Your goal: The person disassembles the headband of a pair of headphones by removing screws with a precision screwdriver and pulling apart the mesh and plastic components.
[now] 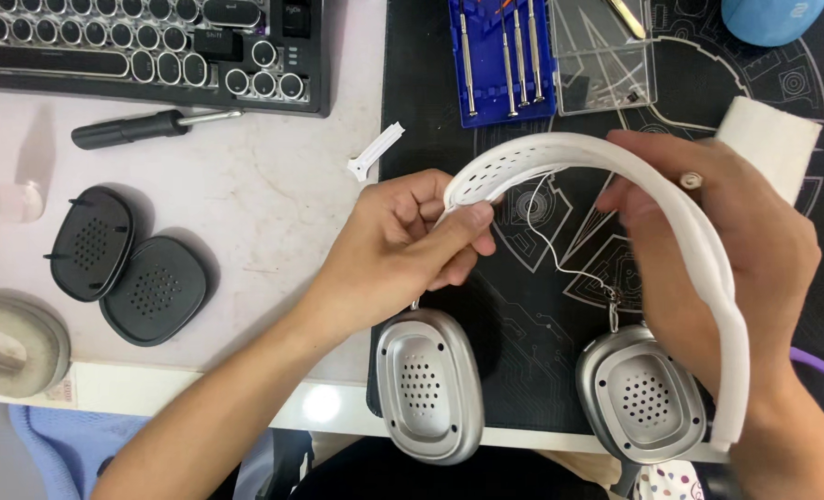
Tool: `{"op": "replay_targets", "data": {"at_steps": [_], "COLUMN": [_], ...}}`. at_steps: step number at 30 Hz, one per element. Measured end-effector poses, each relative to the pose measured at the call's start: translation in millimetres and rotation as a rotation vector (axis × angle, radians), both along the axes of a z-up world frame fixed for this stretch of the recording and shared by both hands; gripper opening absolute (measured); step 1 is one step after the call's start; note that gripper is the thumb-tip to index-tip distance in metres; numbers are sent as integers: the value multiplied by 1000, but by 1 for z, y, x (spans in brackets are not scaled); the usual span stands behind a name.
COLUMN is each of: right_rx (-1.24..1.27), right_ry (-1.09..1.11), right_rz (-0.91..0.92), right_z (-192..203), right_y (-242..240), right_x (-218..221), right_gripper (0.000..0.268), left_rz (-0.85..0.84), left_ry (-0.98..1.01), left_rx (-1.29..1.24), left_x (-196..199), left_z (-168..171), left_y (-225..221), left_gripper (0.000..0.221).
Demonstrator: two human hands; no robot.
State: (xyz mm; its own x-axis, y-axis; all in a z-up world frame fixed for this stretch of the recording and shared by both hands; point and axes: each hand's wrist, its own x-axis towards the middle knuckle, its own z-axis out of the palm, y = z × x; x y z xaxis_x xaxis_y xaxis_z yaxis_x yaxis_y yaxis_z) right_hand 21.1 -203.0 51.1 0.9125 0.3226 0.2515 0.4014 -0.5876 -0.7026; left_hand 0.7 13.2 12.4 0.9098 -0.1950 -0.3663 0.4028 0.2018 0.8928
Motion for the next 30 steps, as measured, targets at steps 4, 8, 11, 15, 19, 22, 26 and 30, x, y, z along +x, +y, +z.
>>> {"op": "replay_targets", "data": {"at_steps": [4, 8, 11, 15, 19, 22, 26, 30], "right_rx": [-25, -18, 46, 37, 91, 78, 68, 48], "right_ry": [-199, -282, -233, -149, -190, -146, -85, -28], "right_rz": [133, 212, 206, 175, 250, 275, 284, 314], "right_z": [-13, -13, -14, -15, -1, -4, -10, -13], "right_y": [-4, -2, -4, -9, -1, -1, 0, -3], "right_x": [14, 21, 21, 20, 21, 21, 21, 26], "right_gripper": [23, 25, 12, 14, 6, 10, 10, 11], "left_rz": [-41, -73, -97, -127, -113, -56, -62, -150], "left_ry": [19, 128, 133, 96, -12, -262, -371, -271], "left_rx": [-88, -173, -193, -185, -96, 34, 143, -23], "left_x": [-1, -1, -3, -4, -9, -8, -7, -6], "left_z": [-1, -2, -1, -1, -14, -5, 4, 4], "left_y": [-2, -7, -8, -12, -15, -17, -20, -20], "left_gripper": [16, 25, 26, 21, 25, 11, 28, 43]}}
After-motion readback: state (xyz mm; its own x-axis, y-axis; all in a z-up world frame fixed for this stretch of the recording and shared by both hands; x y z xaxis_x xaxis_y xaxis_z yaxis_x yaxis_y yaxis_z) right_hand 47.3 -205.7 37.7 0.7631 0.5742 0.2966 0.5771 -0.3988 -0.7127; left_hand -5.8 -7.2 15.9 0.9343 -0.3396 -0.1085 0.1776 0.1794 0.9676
